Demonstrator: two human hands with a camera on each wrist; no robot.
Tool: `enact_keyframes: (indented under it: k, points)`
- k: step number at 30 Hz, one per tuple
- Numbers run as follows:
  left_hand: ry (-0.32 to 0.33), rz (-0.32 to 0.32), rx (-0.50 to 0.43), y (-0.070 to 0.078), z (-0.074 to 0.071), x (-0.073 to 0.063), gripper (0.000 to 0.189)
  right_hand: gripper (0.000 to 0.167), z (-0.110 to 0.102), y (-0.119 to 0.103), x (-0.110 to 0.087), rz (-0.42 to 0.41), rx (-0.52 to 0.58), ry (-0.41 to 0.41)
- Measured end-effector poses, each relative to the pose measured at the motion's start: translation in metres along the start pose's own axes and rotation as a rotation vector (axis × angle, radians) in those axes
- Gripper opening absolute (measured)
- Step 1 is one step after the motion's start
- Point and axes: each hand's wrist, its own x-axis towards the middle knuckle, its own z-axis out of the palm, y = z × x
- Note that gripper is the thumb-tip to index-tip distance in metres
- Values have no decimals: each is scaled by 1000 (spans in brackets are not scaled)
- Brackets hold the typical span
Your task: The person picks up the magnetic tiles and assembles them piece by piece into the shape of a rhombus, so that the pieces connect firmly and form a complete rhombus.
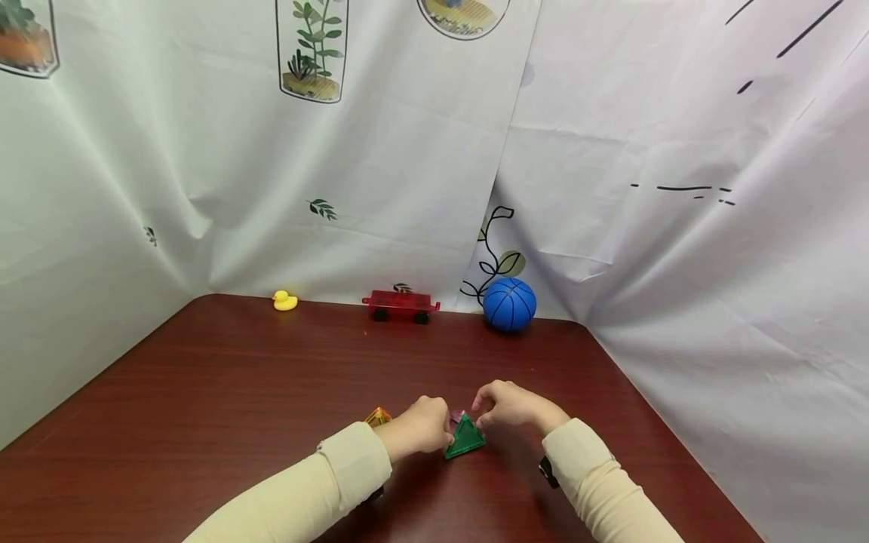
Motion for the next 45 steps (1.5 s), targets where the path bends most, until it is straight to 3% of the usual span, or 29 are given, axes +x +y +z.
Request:
enact_keyframes:
  k: [9, 20, 29, 40, 45]
  points:
    - [39, 16, -34, -11, -16, 0, 15, 18, 4, 0, 3, -2, 15, -20]
    - [51, -86, -114, -31, -49, -3, 10, 19, 2, -2, 3, -2, 38, -46]
    - [110, -176, -143, -48, -70, -9, 11, 19, 2, -2, 4, 9, 30, -54]
    - [104, -203, -125, -71, -76, -22, 17, 21, 3, -1, 6, 11, 43, -61]
    - [56, -238, -108, -78, -77, -28, 20, 23, 3, -2, 5, 8, 50, -62]
